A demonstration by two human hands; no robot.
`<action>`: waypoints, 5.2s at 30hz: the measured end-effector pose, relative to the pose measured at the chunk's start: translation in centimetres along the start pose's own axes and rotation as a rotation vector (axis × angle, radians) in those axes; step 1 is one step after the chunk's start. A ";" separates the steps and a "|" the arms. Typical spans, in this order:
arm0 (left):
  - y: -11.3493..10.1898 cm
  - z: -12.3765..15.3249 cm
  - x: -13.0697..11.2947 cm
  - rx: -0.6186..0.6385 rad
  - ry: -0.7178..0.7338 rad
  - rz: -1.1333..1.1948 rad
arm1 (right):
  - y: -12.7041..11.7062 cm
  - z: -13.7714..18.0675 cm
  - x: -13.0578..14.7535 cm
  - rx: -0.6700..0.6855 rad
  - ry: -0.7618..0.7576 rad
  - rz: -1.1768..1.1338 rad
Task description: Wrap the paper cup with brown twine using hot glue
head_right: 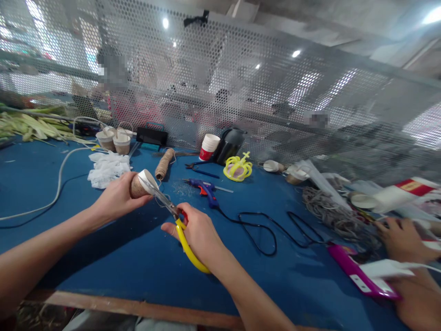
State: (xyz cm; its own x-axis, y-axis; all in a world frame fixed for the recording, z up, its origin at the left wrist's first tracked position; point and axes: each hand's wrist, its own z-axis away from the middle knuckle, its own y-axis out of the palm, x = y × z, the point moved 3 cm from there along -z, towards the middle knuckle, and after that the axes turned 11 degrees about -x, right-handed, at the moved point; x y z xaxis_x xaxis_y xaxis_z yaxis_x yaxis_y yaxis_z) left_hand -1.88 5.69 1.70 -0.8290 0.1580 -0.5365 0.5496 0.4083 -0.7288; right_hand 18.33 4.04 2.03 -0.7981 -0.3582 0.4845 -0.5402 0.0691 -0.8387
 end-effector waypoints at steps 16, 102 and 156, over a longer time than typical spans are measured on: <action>-0.4 -0.9 1.8 0.573 -0.372 0.938 | -0.9 0.2 0.0 0.076 0.006 -0.088; 1.4 0.1 1.1 0.589 -0.548 1.005 | -0.3 -0.6 -0.8 0.094 0.018 -0.078; 1.5 -0.7 2.4 0.614 -0.492 1.069 | -0.1 -0.5 -1.1 0.063 0.039 -0.012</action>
State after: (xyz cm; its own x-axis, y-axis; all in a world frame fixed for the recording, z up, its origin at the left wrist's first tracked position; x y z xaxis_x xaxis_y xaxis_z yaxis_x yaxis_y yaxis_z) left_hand -3.11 7.29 -0.42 0.0902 -0.2475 -0.9647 0.9688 -0.2029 0.1426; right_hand 19.14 4.88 1.74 -0.8021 -0.3222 0.5029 -0.5329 0.0062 -0.8461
